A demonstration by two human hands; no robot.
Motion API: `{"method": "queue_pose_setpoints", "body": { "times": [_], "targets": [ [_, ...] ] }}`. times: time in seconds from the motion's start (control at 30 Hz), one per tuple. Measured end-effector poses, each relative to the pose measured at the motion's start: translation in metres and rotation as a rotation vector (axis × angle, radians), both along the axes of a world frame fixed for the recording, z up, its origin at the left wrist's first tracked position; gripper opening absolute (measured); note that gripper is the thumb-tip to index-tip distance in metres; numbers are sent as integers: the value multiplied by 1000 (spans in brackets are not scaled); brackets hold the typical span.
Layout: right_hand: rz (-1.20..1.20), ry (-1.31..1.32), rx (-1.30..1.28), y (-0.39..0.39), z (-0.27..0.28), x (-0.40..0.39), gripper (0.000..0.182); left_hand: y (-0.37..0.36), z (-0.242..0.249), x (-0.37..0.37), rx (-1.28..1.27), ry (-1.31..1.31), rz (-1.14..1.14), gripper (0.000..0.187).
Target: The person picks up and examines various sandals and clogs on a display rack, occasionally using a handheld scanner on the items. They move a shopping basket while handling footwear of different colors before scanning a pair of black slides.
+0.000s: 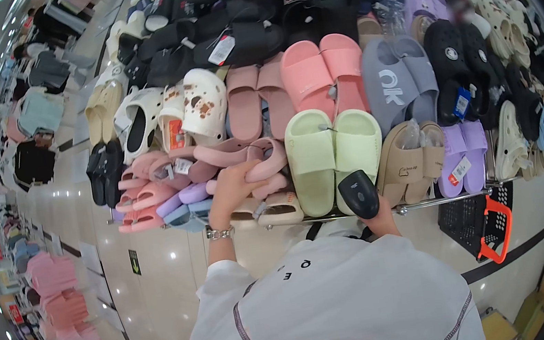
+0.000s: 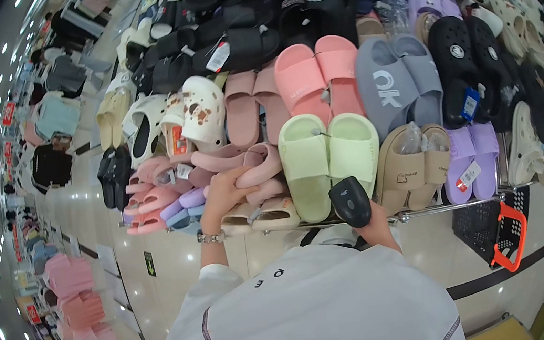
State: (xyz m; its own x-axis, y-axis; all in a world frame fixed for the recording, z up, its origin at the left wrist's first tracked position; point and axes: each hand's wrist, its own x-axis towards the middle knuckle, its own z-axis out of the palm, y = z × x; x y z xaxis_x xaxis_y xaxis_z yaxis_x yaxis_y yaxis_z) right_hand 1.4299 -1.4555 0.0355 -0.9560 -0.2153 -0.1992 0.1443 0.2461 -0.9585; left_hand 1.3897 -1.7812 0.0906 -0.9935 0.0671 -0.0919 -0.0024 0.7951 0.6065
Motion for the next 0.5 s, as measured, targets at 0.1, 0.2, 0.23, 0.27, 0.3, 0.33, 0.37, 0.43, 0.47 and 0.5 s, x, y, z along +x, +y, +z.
{"method": "queue_pose_setpoints", "body": {
  "times": [0.1,0.2,0.23,0.27,0.3,0.33,0.37,0.43,0.47,0.5],
  "targets": [
    [-52,-22,30,8,-4,2,31,-7,3,-13,-25,-30,-80,40],
    [-126,-5,65,12,-8,1,29,-12,-4,-31,50,-71,-138,43],
    [-145,-14,78,14,-15,2,29,-14,-6,-38,103,-129,-158,43],
    [-158,-23,90,16,-18,3,28,-15,-8,-42,155,-188,-172,43],
    [-155,-26,87,16,-19,3,28,-14,-9,-41,152,-190,-169,43],
    [-166,-21,61,15,-19,2,28,-12,-9,-40,4,-175,-224,42],
    [-178,-16,32,12,-20,0,28,-11,-9,-40,-147,-159,-279,42],
    [-163,-19,16,8,-15,-3,26,-5,7,-50,-100,-282,-287,41],
    [-152,-18,12,7,-12,-4,24,-4,14,-58,-41,-400,-299,42],
    [-154,-17,6,5,-10,-5,24,-23,-10,-69,135,-502,-239,46]
  ]
}}
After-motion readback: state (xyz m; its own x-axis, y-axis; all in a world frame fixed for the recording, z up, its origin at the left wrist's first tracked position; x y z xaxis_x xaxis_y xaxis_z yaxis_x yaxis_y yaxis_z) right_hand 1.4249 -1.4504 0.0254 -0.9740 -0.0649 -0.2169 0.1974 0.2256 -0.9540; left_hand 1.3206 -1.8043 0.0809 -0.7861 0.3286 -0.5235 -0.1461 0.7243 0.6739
